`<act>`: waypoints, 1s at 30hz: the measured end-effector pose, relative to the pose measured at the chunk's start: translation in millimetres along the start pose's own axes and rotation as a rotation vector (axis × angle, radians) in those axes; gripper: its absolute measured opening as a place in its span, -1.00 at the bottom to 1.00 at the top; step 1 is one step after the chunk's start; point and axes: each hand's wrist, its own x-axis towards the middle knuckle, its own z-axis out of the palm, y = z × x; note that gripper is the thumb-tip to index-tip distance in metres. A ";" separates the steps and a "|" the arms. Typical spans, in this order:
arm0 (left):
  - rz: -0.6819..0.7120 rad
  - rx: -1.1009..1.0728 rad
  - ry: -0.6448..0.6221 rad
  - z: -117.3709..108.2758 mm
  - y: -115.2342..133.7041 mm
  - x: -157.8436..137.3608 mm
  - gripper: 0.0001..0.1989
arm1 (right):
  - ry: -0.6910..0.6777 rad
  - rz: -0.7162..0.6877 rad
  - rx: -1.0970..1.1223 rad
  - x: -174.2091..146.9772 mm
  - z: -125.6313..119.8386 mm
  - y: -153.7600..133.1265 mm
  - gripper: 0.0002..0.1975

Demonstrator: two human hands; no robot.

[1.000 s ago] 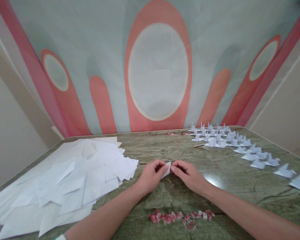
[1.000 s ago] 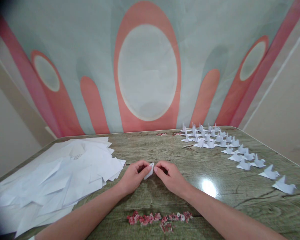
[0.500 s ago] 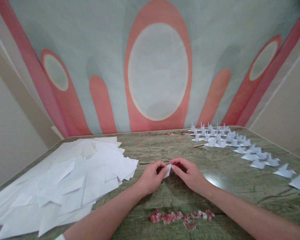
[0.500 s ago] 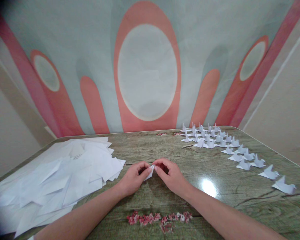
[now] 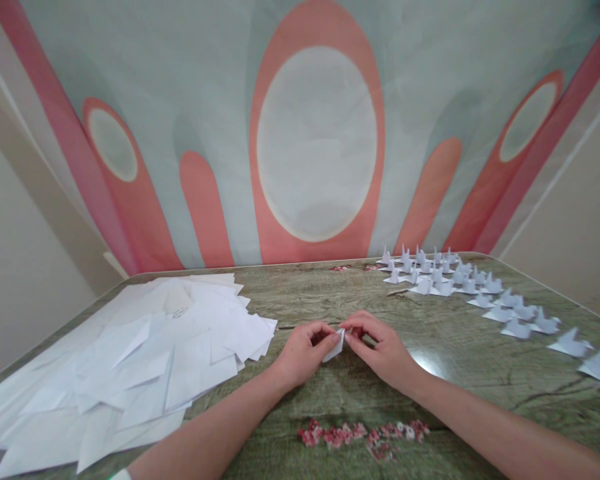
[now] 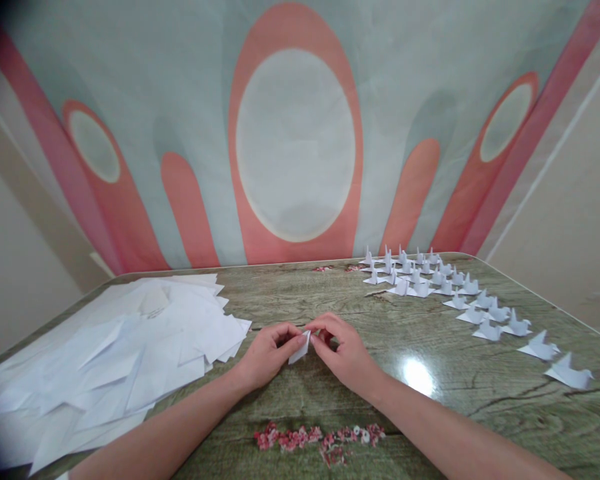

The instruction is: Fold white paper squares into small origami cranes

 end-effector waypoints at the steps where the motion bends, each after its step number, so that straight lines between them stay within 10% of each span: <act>1: -0.008 -0.010 0.004 0.1 -0.8 0.3 -0.75 | 0.005 -0.016 -0.006 0.1 -0.1 -0.6 -0.88; 30: -0.063 -0.050 0.042 0.7 -5.3 1.8 -0.74 | -0.051 -0.068 -0.183 -0.8 0.5 4.3 -0.85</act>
